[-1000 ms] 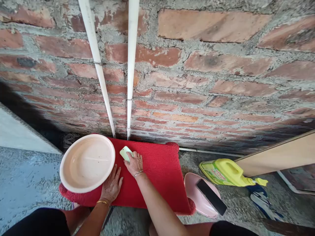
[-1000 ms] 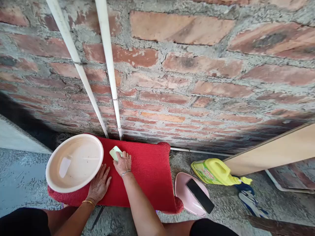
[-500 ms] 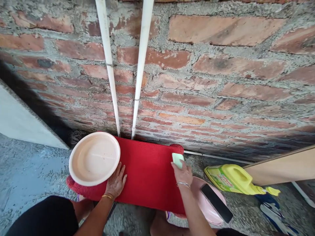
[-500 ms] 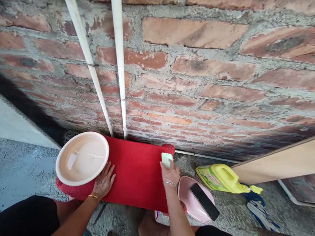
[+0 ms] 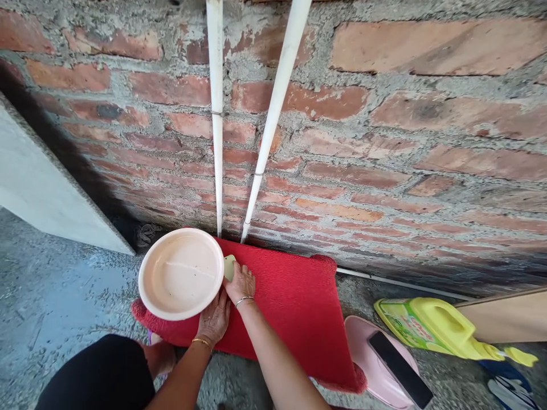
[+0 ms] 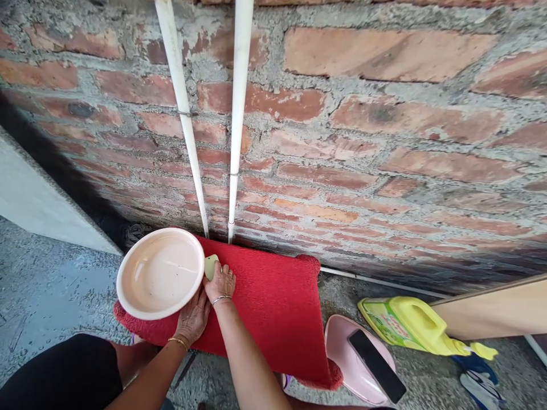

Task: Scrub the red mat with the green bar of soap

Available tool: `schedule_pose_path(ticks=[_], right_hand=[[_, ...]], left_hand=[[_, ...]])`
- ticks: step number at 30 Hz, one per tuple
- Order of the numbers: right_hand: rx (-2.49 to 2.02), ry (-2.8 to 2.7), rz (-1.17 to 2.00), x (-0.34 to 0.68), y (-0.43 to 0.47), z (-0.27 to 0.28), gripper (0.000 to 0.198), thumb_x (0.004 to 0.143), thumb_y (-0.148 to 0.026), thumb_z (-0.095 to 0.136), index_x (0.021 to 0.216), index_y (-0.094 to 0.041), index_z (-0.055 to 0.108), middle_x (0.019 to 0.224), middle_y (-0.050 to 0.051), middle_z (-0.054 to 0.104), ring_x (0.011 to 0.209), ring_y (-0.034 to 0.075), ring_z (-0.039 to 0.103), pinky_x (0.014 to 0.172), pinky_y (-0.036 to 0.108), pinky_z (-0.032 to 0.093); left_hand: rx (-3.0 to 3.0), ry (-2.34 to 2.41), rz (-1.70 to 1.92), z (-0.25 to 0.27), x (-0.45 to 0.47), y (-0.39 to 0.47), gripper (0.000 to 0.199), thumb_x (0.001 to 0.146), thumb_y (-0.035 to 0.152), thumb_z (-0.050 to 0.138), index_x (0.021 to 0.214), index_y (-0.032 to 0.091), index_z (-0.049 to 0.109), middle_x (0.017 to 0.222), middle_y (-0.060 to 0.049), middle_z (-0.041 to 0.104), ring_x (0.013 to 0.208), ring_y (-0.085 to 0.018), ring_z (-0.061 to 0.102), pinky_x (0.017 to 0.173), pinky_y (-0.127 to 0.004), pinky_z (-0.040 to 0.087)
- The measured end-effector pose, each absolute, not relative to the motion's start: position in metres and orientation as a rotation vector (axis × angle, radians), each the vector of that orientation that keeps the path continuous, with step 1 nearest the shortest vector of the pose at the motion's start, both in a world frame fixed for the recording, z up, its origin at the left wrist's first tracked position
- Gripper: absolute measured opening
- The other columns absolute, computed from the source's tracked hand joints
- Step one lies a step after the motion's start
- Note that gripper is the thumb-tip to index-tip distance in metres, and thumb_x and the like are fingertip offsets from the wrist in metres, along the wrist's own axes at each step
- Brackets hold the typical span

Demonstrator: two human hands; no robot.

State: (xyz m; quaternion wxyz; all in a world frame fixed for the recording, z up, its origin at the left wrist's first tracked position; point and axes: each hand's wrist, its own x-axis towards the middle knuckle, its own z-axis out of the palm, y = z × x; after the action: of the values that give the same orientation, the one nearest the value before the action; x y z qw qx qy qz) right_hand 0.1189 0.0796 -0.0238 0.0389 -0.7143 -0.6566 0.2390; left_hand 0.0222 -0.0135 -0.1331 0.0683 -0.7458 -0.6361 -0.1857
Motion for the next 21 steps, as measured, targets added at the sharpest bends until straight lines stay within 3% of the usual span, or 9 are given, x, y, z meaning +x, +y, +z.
schedule_pose_path(ticks=[5, 10, 16, 21], right_hand=[[-2.139, -1.993, 0.803, 0.118, 0.099, -0.023, 0.051, 0.080, -0.044, 0.063, 0.127, -0.023, 0.056, 0.117, 0.011, 0.060, 0.108, 0.026, 0.056, 0.089, 0.034, 0.040], [-2.075, -2.121, 0.861, 0.118, 0.111, -0.025, 0.050, 0.081, -0.040, 0.061, 0.129, -0.026, 0.055, 0.119, 0.009, 0.059, 0.107, 0.024, 0.057, 0.088, 0.033, 0.040], [-2.357, -1.902, 0.703, 0.142, 0.111, -0.018, 0.056, 0.079, -0.045, 0.063, 0.132, -0.027, 0.052, 0.120, 0.009, 0.057, 0.107, 0.024, 0.057, 0.088, 0.034, 0.041], [-2.157, -2.065, 0.792, 0.115, 0.109, -0.020, 0.046, 0.083, -0.039, 0.058, 0.127, -0.028, 0.055, 0.117, 0.009, 0.058, 0.105, 0.023, 0.058, 0.085, 0.032, 0.041]], left_hand=[[-2.216, -1.926, -0.530, -0.132, 0.024, -0.016, 0.044, 0.095, 0.027, 0.038, 0.134, 0.015, 0.053, 0.128, -0.014, 0.063, 0.121, -0.027, 0.058, 0.104, -0.045, 0.046], [-2.227, -1.943, -0.477, -0.131, 0.025, -0.016, 0.043, 0.095, 0.026, 0.038, 0.130, 0.012, 0.057, 0.129, -0.017, 0.063, 0.119, -0.028, 0.059, 0.102, -0.045, 0.047], [-2.265, -1.998, -0.454, -0.135, 0.024, -0.018, 0.043, 0.094, 0.027, 0.041, 0.133, 0.016, 0.057, 0.128, -0.014, 0.064, 0.115, -0.026, 0.062, 0.100, -0.043, 0.049], [-2.278, -1.969, -0.465, -0.132, 0.022, -0.017, 0.041, 0.093, 0.027, 0.041, 0.128, 0.015, 0.060, 0.129, -0.015, 0.063, 0.122, -0.028, 0.057, 0.105, -0.047, 0.044]])
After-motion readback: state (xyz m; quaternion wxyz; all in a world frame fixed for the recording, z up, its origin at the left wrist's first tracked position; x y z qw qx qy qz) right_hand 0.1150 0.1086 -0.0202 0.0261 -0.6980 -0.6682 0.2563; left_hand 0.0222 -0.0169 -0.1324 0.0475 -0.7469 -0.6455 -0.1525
